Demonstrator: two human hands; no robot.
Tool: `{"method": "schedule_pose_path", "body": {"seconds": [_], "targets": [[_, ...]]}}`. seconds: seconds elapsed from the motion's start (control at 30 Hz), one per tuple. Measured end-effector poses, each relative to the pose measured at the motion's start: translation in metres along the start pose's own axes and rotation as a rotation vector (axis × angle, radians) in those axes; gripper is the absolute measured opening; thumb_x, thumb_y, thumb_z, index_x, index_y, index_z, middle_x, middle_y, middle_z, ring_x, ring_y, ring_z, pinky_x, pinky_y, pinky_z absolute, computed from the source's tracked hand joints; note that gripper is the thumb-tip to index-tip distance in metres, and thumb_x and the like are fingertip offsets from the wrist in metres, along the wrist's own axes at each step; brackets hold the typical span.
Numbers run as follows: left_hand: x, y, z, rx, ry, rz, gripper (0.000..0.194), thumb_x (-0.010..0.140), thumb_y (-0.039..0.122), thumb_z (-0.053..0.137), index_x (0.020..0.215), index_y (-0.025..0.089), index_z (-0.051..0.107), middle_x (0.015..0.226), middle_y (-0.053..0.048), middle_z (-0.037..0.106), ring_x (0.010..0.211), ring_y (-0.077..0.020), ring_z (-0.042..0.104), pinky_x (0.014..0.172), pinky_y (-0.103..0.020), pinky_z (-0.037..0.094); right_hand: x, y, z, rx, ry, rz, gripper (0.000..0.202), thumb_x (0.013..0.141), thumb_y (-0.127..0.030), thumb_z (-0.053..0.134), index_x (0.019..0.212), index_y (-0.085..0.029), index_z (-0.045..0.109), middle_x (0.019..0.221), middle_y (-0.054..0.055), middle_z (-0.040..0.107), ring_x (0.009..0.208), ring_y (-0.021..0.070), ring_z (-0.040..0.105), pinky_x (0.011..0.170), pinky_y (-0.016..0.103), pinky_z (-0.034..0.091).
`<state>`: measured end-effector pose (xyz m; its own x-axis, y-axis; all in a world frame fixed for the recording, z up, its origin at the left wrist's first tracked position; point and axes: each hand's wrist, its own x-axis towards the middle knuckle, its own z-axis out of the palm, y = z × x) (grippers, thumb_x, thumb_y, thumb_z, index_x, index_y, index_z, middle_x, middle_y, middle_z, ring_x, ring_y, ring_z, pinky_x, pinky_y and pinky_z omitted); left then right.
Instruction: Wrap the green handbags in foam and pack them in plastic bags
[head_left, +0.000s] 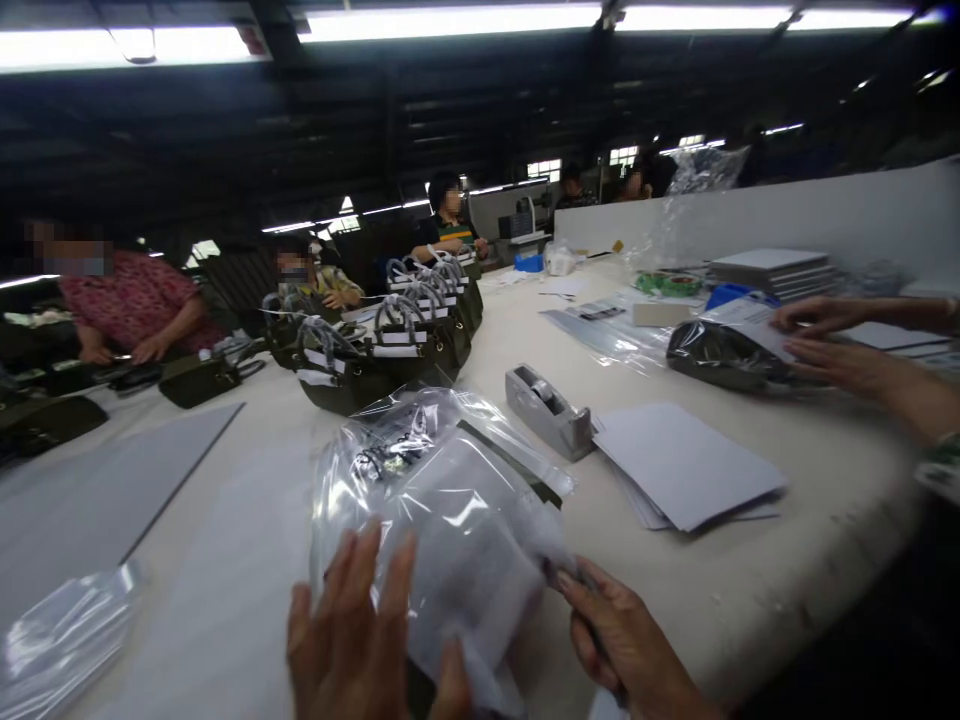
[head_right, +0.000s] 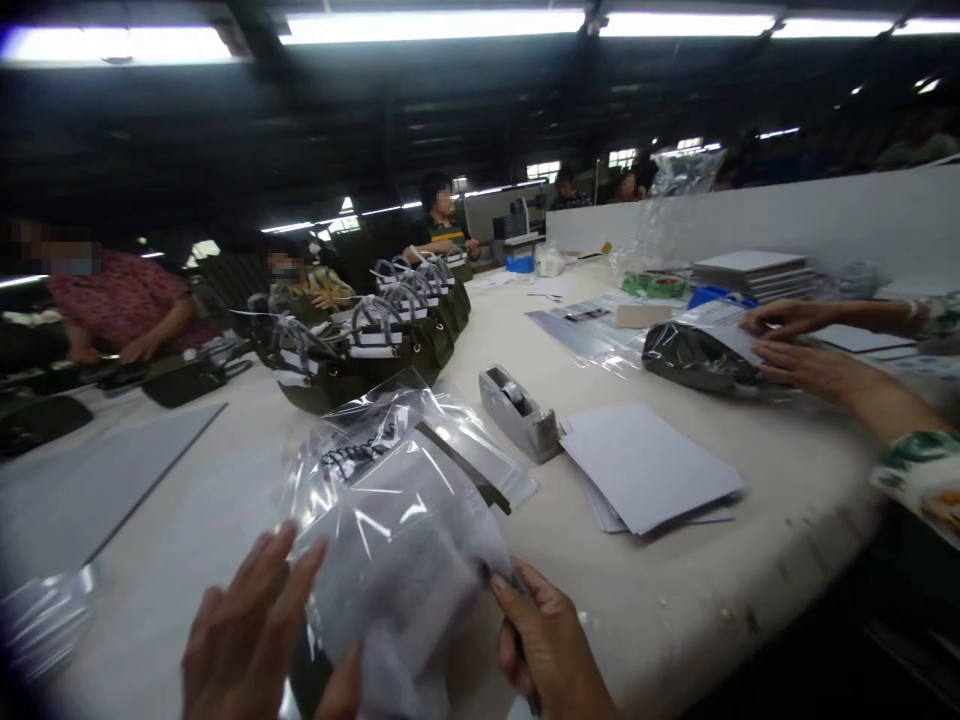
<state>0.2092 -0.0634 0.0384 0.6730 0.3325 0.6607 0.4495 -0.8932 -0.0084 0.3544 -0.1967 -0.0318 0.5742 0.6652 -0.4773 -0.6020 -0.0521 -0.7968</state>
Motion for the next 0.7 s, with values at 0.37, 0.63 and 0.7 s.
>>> {"method": "schedule_pose_path", "body": {"seconds": [0.37,0.63,0.7], "targets": [[0.093,0.081,0.07,0.0,-0.405,0.502,0.016,0.08,0.011,0.046,0.084,0.015,0.061,0.086,-0.007,0.065,0.086,-0.0216,0.06,0.081,-0.038,0.046,0.005,-0.005,0.009,0.062,-0.027,-0.021,0.05,0.07,-0.043,0.06,0.11,-0.014,0.054,0.031,-0.005,0.043,0.024,0.0057,0.023,0.028,0.019,0.01],[-0.012,-0.002,0.016,0.123,0.03,0.003,0.055,0.083,0.03,0.048,0.134,0.021,0.032,0.139,-0.014,0.034,0.127,-0.0317,0.033,0.103,-0.055,0.023,0.013,0.0,-0.004,0.158,0.034,0.065,0.042,0.066,-0.047,0.066,0.09,-0.017,0.049,0.036,-0.01,0.036,0.032,0.0006,0.02,0.033,0.012,0.009],[-0.041,-0.04,0.021,0.152,0.056,-0.354,0.063,0.082,0.042,0.046,0.133,0.009,0.031,0.134,-0.022,0.039,0.122,-0.0342,0.039,0.095,-0.051,0.036,0.014,0.002,-0.008,0.187,0.03,0.068,0.044,0.063,-0.045,0.07,0.087,-0.016,0.047,0.037,-0.011,0.036,0.032,-0.0008,0.019,0.033,0.01,0.009]]}}
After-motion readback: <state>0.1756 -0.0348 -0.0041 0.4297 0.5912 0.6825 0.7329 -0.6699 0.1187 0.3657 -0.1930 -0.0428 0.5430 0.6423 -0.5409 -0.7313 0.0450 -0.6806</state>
